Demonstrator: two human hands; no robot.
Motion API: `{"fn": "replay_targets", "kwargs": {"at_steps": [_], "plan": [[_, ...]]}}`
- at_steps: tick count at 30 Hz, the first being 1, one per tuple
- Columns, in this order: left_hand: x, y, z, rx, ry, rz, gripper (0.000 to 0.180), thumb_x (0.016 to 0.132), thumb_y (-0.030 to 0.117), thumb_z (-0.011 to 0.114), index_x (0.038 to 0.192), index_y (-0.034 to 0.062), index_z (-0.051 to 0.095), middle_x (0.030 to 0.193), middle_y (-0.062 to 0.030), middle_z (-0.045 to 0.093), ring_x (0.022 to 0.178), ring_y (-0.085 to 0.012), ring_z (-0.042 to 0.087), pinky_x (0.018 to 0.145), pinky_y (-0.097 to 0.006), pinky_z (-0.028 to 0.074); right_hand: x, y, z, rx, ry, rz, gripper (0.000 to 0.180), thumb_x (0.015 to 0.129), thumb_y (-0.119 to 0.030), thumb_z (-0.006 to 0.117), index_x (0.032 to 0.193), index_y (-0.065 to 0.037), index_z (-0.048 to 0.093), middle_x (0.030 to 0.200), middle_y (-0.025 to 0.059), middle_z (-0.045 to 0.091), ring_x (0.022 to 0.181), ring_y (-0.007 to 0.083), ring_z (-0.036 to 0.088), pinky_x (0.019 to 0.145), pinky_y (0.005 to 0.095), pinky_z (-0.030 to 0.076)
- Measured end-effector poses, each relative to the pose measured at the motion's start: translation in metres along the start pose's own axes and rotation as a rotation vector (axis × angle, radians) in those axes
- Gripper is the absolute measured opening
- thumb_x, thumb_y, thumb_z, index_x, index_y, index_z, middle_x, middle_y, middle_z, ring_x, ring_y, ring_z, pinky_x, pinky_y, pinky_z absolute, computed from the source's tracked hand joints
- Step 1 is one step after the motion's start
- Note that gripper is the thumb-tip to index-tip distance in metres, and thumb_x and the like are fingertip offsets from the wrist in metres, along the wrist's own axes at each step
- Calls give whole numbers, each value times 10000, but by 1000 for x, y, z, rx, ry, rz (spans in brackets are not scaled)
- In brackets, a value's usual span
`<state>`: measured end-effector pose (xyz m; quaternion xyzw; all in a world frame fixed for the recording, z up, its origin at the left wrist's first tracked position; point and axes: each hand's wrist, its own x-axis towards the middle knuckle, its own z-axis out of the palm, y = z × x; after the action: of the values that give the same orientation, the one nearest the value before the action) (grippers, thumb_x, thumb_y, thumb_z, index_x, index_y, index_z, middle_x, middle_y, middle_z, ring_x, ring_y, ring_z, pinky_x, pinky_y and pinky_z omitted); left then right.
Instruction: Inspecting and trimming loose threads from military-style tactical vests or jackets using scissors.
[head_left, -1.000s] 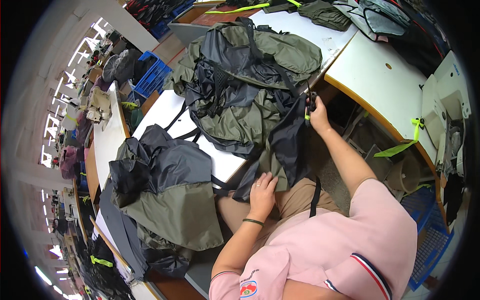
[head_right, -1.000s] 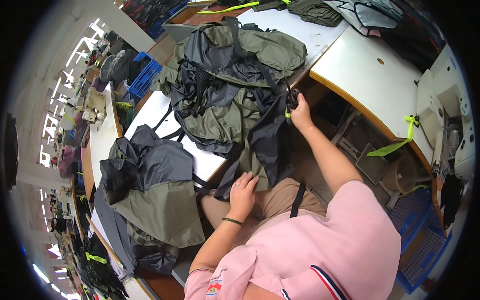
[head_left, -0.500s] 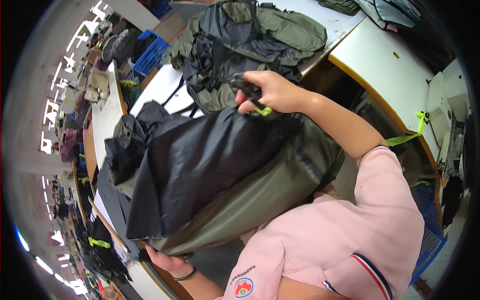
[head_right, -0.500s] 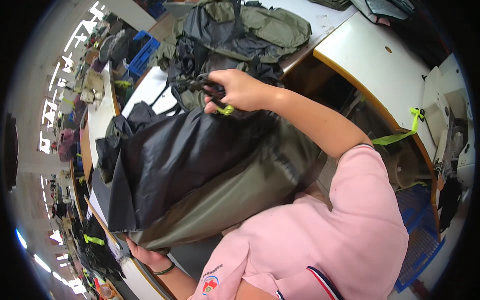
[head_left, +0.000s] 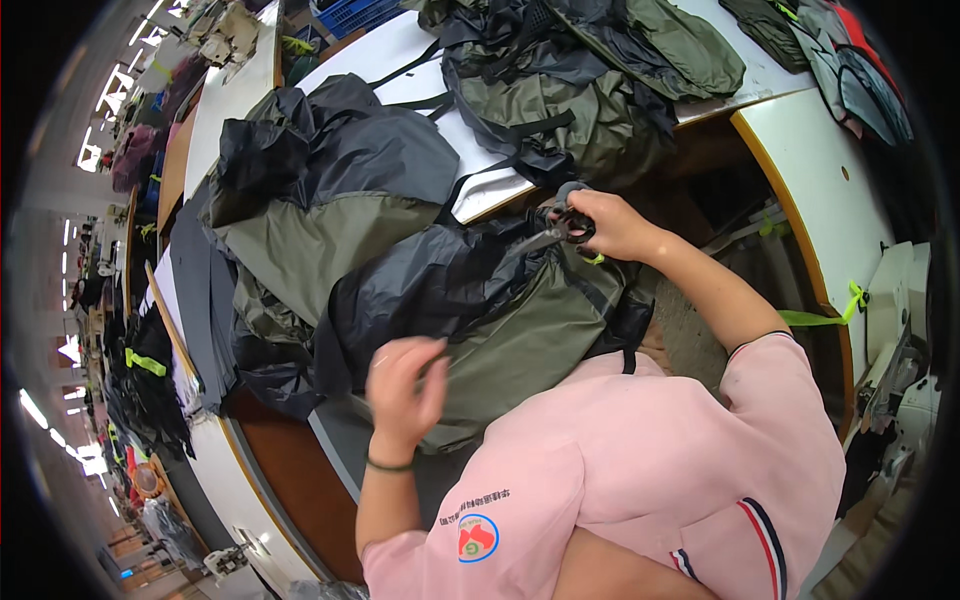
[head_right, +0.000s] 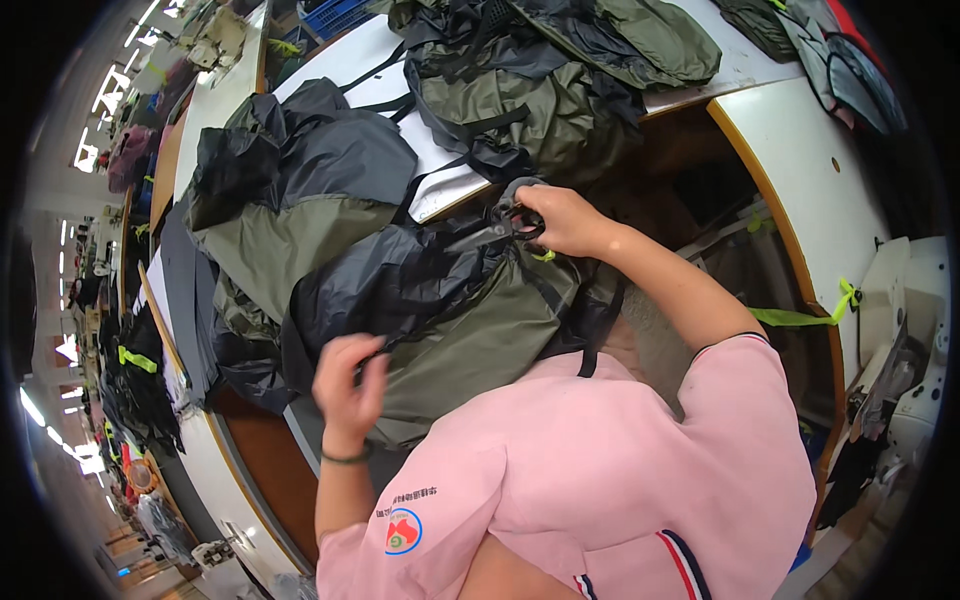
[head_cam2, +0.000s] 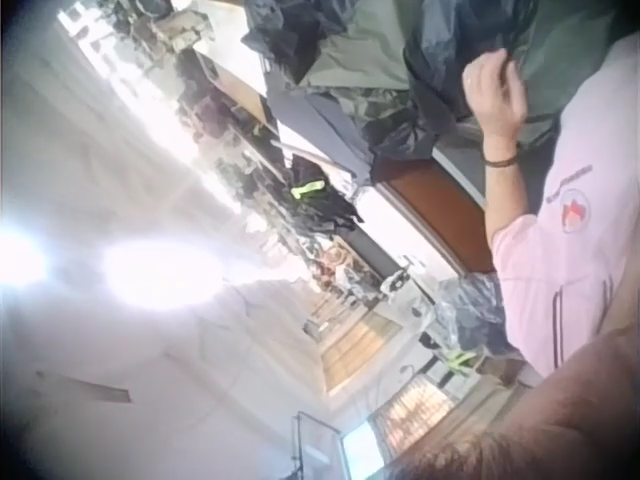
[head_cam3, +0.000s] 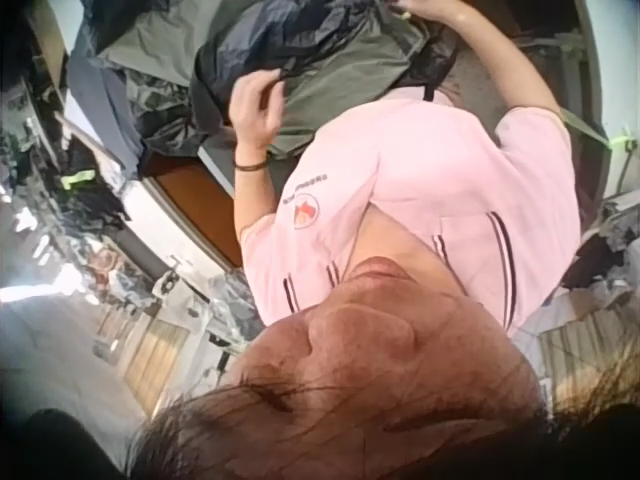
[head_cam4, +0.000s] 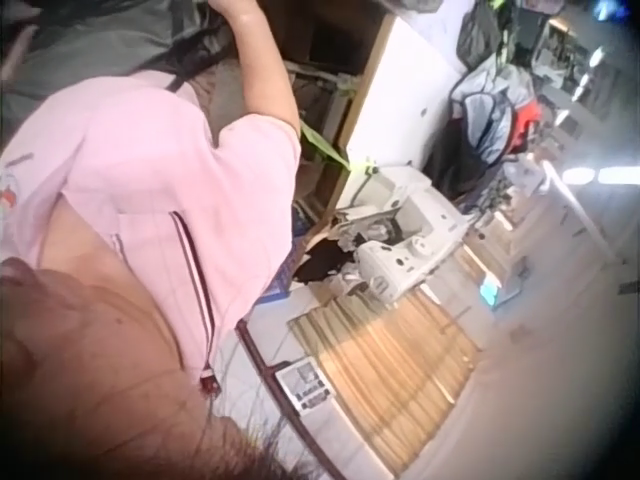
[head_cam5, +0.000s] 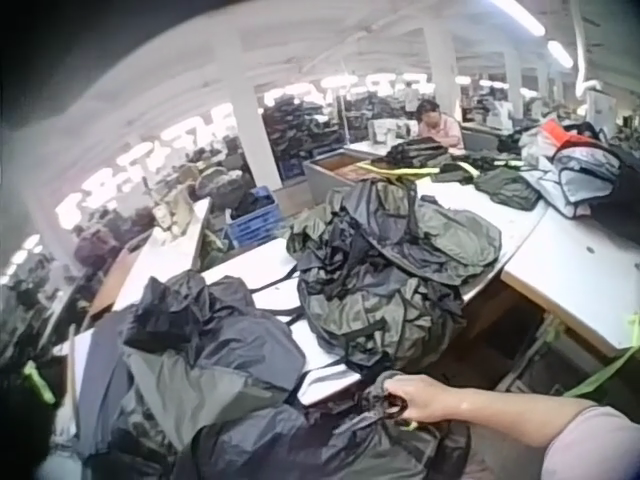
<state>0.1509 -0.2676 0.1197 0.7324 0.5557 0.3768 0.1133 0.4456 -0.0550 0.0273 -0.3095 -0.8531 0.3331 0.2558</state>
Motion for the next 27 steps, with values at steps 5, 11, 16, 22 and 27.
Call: {"fn": "replay_targets", "kwargs": {"at_steps": [5, 11, 16, 22, 27], "plan": [[-12, -68, 53, 189, -362, -141, 246, 767, 154, 752, 948, 58, 616, 922, -85, 606, 899, -308, 563, 797, -390, 439, 13, 13, 16, -198, -170, -83, 257, 705, -9, 685, 897, -25, 515, 891, 147, 585, 903, 369, 585, 751, 437, 476], [-31, -101, 47, 330, -424, -307, 279, 717, 188, 785, 921, 98, 617, 944, -67, 579, 961, -289, 540, 851, -425, 411, 5, 23, -7, -136, -81, 33, 295, 696, 38, 679, 930, -16, 508, 880, 153, 588, 851, 338, 601, 729, 398, 485], [-53, -125, 44, 282, -444, -427, 217, 740, 145, 763, 897, 70, 634, 960, -96, 592, 971, -329, 574, 817, -406, 467, -8, 14, -59, 133, 11, 283, 324, 724, -20, 735, 972, -13, 526, 826, 36, 576, 798, 131, 551, 738, 309, 477], [-43, -126, 58, -115, -266, -502, 245, 838, 189, 706, 1002, 37, 608, 972, -110, 624, 923, -275, 605, 814, -357, 472, -28, 9, -99, 2, 49, 480, 265, 732, -68, 746, 886, -19, 536, 823, 27, 580, 765, 113, 530, 730, 253, 444], [-26, -119, 76, -214, -223, -353, 335, 838, 227, 726, 1076, 19, 615, 1053, -115, 638, 992, -248, 599, 893, -333, 457, -38, 14, -91, 31, 51, 486, 281, 730, -60, 760, 883, -14, 530, 809, 18, 561, 773, 96, 514, 737, 247, 445]]}}
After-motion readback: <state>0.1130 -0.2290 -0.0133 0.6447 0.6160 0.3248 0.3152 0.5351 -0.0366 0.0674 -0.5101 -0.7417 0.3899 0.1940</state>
